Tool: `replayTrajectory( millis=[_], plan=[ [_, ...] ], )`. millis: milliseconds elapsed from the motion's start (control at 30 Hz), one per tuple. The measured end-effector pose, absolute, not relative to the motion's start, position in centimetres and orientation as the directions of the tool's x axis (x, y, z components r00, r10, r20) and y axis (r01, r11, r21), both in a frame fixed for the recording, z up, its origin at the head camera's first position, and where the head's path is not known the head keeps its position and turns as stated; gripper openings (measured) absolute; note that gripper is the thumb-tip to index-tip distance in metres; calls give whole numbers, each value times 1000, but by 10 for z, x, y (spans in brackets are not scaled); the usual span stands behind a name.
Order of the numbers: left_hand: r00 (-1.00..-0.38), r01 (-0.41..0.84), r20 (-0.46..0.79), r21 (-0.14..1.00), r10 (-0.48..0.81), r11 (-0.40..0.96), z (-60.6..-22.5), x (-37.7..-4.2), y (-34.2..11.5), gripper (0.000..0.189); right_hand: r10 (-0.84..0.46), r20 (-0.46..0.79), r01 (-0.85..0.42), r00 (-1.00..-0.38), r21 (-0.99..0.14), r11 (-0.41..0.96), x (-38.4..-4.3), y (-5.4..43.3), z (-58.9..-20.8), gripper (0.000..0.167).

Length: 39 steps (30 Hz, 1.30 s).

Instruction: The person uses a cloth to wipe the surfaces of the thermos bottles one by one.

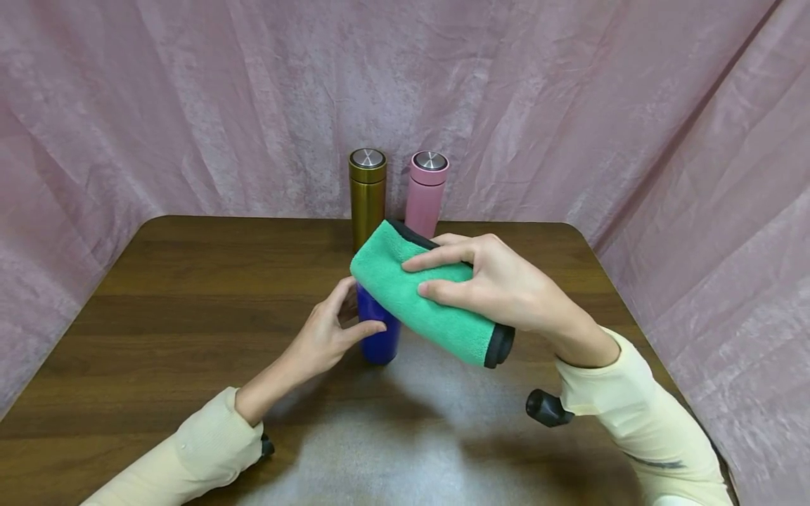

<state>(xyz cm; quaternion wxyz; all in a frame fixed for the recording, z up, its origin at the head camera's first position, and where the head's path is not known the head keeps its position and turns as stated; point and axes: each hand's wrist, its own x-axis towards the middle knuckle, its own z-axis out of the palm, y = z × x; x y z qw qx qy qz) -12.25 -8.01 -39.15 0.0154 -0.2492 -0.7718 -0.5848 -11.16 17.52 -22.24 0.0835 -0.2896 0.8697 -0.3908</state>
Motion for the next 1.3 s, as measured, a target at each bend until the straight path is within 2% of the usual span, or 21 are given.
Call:
replayTrajectory(
  millis=[300,567,767,1067,1300],
  plan=[
    [-883,378,293,907,366,186,-393,-124,-81,68,-545,64,-434,-836,-686,585,-118,167,-218,30],
    [-891,357,271,913,364,195,-391,-124,-81,67,-561,65,-457,-825,-660,596,-131,159,-214,30],
    [-887,363,272,910,372,200,-390,-125,-80,67,-526,25,-406,-850,-667,625,-145,158,-214,31],
    [-887,374,286,905,361,201,-391,-126,-80,67,-414,-48,-265,-909,-701,662,-159,164,-218,31],
    [-887,378,296,907,354,189,-391,-126,-81,67,-396,19,-284,-918,-729,623,-159,178,-228,33]
  ],
)
